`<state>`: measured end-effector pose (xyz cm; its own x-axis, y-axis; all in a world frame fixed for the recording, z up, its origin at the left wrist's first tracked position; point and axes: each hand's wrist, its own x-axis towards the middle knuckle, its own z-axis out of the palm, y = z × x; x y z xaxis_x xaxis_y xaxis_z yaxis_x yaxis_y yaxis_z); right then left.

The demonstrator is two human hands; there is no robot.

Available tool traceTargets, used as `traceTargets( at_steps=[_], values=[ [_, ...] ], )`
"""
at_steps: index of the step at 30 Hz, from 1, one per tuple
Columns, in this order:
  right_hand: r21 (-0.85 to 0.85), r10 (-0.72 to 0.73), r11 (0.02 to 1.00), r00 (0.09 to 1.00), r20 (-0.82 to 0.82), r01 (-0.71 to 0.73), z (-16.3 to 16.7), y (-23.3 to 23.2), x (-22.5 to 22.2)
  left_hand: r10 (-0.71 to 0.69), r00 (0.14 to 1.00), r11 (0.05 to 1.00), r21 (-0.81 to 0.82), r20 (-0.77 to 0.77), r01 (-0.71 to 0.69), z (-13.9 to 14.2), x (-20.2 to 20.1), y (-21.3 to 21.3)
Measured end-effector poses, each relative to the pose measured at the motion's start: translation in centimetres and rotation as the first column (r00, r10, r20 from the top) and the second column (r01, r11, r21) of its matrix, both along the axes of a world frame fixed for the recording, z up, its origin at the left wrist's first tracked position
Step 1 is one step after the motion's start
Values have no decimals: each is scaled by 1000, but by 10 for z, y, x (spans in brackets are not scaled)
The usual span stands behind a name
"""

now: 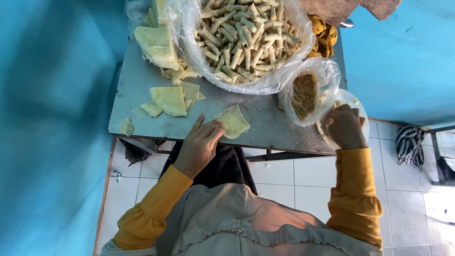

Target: The person sits at a small table and shapes flat pieces of dough by hand, pinching and rolling them into small elongated pieces. They dip the shaped pieces into a brown powder in a plastic-lined bowl and place the finished pieces onto a plate, repeating the cycle while a large bag of already shaped pieces sits on the table.

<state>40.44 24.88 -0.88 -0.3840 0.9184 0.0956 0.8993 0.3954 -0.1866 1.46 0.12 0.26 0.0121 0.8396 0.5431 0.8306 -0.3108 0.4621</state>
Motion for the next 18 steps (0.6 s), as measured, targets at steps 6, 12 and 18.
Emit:
traceTargets(
  at_steps=[6, 12, 18],
  values=[
    [54, -26, 998, 999, 43, 23, 0, -12, 2, 6, 1000, 1000, 8, -6, -6, 2, 2, 0],
    [67, 15, 998, 1000, 24, -16, -3, -15, -4, 5, 1000, 1000, 10, -9, -5, 1, 1, -1],
    [41, 4, 999, 996, 84, -8, 2, -8, -7, 25, 1000, 999, 28, 8, -25, -1, 3, 1]
  ],
)
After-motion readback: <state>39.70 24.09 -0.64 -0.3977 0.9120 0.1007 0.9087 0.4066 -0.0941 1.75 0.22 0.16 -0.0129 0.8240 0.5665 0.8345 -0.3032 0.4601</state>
